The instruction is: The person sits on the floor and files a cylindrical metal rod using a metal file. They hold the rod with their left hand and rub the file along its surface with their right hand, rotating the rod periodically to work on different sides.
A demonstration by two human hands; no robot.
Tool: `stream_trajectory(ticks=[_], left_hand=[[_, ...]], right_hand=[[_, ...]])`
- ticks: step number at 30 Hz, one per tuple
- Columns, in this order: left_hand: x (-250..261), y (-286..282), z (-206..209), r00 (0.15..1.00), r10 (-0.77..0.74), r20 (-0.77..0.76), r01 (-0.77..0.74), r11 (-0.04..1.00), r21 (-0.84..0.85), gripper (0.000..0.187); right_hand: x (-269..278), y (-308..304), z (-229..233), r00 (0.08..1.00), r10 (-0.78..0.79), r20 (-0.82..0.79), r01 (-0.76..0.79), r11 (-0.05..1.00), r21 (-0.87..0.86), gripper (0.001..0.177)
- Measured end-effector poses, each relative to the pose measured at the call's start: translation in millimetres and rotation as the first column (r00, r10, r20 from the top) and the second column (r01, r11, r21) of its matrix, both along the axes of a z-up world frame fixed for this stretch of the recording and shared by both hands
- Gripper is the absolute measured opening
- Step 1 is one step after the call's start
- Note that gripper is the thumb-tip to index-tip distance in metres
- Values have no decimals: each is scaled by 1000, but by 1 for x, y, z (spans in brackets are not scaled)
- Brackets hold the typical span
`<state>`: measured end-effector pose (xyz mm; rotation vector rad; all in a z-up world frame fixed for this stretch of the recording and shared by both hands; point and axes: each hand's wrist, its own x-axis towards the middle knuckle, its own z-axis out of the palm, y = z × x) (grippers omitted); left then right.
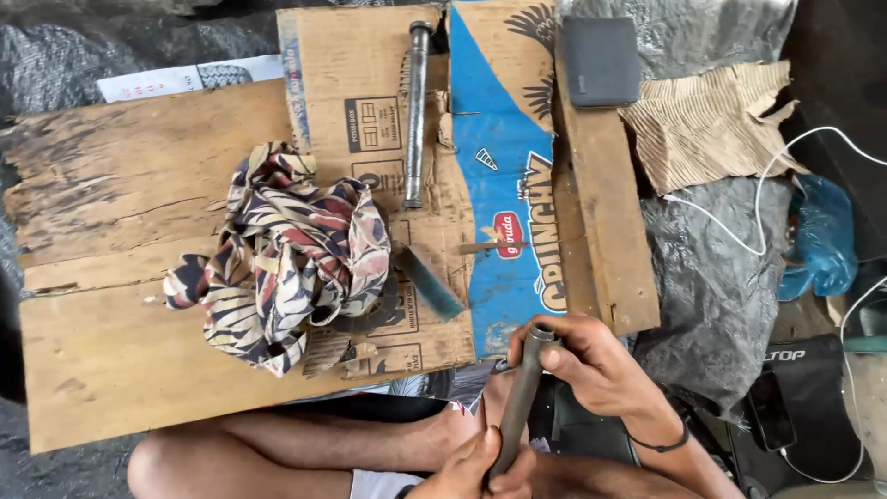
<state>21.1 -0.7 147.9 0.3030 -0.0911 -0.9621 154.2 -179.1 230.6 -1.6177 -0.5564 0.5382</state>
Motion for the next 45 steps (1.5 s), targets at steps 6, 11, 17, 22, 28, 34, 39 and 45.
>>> stream_trajectory(ticks=[6,11,17,22,28,34,39,45], left_hand=[[22,-13,-22,847,-159,508,-497,103,862,56],[16,-7,-22,950,246,191,-309,678,666,55],[10,8,-24,952,-278,-127,281,960,1,64],[17,-38,-132,790,-606,94,407,404,-819,79],[46,-8,10,845,-61,532,-482,346,805,51],[45,-20,-21,729,-141,670,-675,12,738,54],[52,-22,1,874,-344,343,-420,-181,889,41],[69,-26,34,903,-388,186,-288,-223,931,37]], right_hand=[[5,19,-4,968,-213,133,248,898,-363,46],[10,4,-23,976,-200,84,216,935,-281,52],[11,-11,-25,993,-41,-106,51,994,93,67],[14,-16,-22,994,15,-109,4,984,179,62],[8,0,2,975,-220,-23,219,975,-33,48],[5,6,24,946,-178,271,230,957,-177,60],[4,13,11,926,-343,158,373,895,-242,51],[11,9,5,908,-398,130,419,860,-292,47]])
